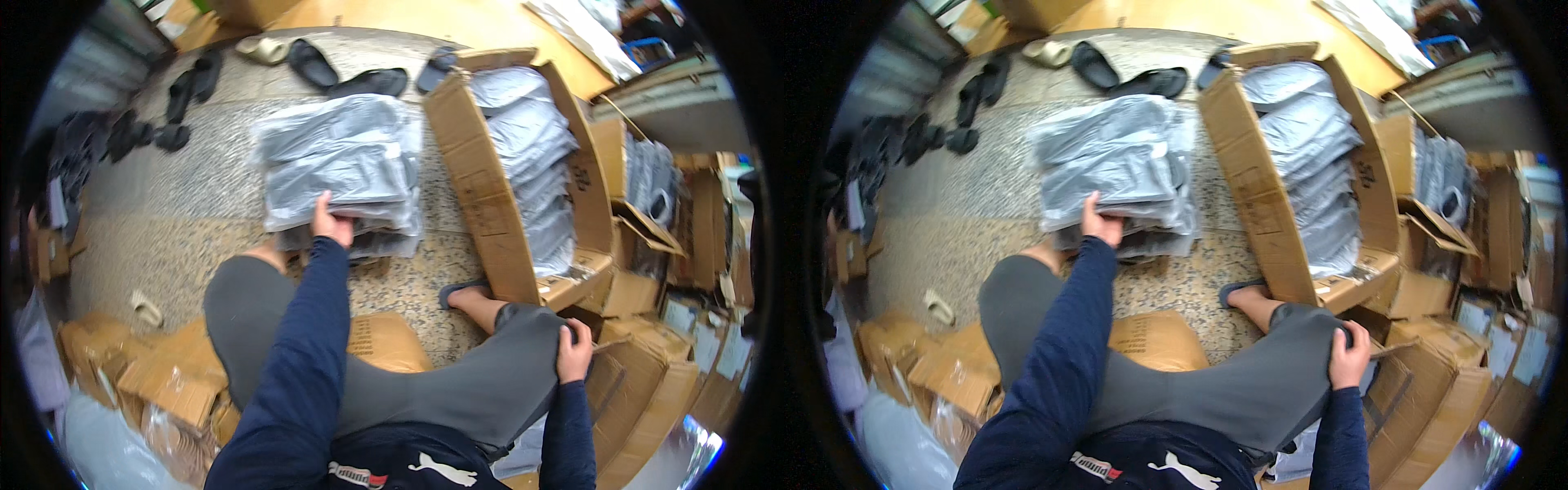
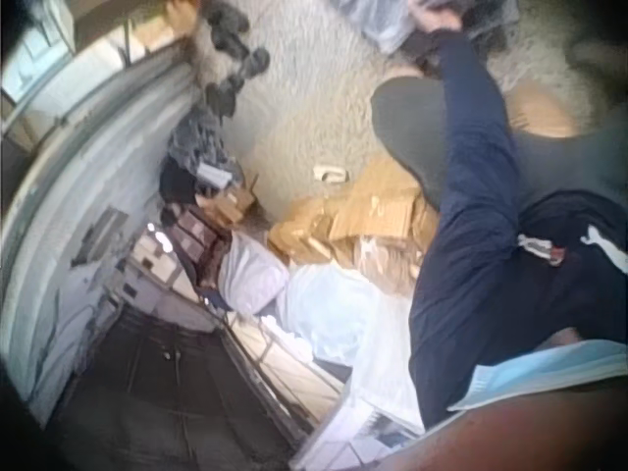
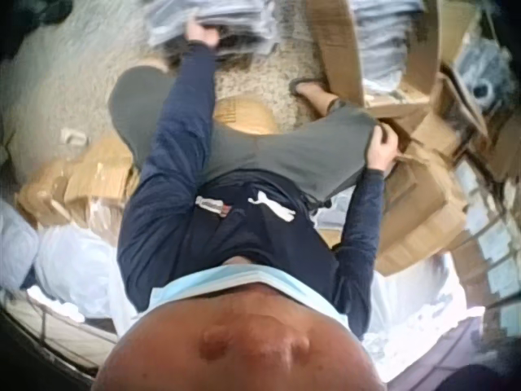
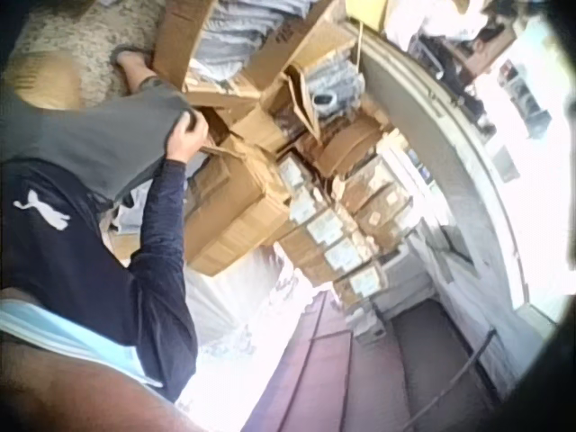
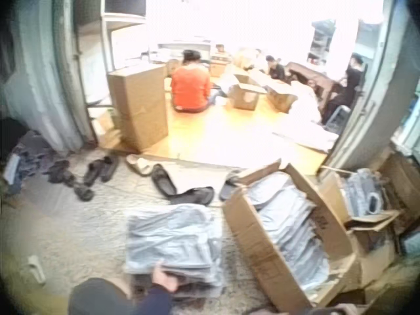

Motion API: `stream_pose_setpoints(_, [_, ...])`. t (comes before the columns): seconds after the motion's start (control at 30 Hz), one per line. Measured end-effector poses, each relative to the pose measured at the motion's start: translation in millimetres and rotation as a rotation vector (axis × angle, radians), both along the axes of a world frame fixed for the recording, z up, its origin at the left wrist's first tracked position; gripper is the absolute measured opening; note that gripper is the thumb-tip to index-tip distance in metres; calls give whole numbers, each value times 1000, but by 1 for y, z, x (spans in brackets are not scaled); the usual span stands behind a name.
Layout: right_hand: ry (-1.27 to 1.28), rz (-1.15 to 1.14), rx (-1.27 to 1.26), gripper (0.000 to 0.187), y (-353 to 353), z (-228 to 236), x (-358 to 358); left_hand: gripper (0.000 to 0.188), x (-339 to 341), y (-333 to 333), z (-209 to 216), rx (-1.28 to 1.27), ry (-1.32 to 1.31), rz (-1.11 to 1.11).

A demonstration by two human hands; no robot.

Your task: The person sits on the floor and repeatedly picks up plastic-wrapped packages from a cardboard box, then places them into a growing stack on the floor. The person handles the packages one at a time and occasionally adjusts the stack.

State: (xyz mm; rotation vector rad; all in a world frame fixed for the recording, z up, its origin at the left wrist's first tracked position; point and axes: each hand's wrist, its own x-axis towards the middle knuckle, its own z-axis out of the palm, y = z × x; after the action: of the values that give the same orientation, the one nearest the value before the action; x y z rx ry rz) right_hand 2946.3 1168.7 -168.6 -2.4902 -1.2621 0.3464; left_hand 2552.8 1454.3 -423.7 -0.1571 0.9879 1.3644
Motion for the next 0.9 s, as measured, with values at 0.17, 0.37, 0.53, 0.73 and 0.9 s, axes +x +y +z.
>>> stream_pose_setpoints(0.17, [-11, 83, -142, 25, 75, -31, 30, 100, -15, 14, 37, -359, 329, -532])
stream_pose_setpoints(0.37, [1004, -433, 54, 51, 249, -134, 64, 89, 5, -7, 88, -450, 539, -933])
stream_pose_setpoints(0.53, [533, -749, 123, 116, 366, -189, 43, 30, 21, -40, 206, 379, 658, -1365])
stream_pose_setpoints(0.73, [384, -805, -110, 108, 402, -160, 25, 30, 11, -21, 182, 166, 1153, -1272])
stream_pose_setpoints(0.9, [399, -863, -7, 111, 414, -145, 28, 33, 19, -21, 190, 207, 1049, -1472])
